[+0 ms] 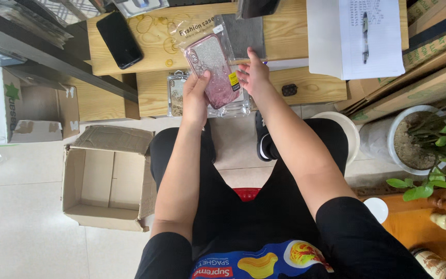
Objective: The person wipes the plastic packaging of several phone cases with a gray cloth. They handle each case one at a time, rubbing the cloth over the front and back surfaces before placing the case back on the table.
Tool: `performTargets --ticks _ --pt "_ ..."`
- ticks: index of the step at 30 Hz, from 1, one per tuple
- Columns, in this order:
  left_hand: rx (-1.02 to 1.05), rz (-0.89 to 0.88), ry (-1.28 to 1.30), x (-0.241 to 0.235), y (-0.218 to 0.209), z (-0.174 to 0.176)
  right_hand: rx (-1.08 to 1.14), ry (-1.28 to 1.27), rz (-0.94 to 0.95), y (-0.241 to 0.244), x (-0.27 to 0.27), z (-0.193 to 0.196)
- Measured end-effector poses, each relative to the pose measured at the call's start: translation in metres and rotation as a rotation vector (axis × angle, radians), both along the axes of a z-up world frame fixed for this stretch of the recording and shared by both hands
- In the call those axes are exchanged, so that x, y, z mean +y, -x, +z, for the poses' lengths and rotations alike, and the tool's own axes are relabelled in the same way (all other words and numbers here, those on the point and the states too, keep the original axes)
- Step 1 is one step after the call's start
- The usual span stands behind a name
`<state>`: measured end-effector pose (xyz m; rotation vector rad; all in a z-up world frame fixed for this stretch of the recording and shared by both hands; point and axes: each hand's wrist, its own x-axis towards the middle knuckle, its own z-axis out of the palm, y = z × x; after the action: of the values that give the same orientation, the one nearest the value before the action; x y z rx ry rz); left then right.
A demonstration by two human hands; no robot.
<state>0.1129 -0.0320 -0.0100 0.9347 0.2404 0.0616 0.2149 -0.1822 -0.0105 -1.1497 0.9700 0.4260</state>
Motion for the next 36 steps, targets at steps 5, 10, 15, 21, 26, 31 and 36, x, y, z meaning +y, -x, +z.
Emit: performTargets --ticks 5,10,15,21,26,31,36 --pt "-0.012 0.020 -0.102 0.000 -0.016 -0.021 -0.198 -0.026 -0.056 0.013 -0.025 -0.032" --pt "-0.118 -0.013 -0.142 -0.011 -0.007 -0.019 -0.440 0.405 -0.052 0.028 -0.045 -0.042" --pt "-0.169 -0.038 -0.152 -0.019 0.002 0.005 -0.701 0.193 -0.240 0.064 -0.050 0.034" --pt "-0.085 0.008 -0.053 -0.021 -0.006 -0.027 -0.589 0.106 -0.196 0.062 -0.081 -0.002" --pt "0.056 0.000 -0.010 -0.021 0.003 0.001 -0.725 -0.099 -0.085 0.055 -0.101 -0.006" --pt "0.161 -0.098 0.092 -0.012 -0.002 -0.009 -0.783 -0.250 0.039 0.055 -0.102 0.006" --pt "0.320 -0.169 0.021 -0.026 0.004 0.012 -0.782 -0.311 0.141 0.062 -0.100 0.028"
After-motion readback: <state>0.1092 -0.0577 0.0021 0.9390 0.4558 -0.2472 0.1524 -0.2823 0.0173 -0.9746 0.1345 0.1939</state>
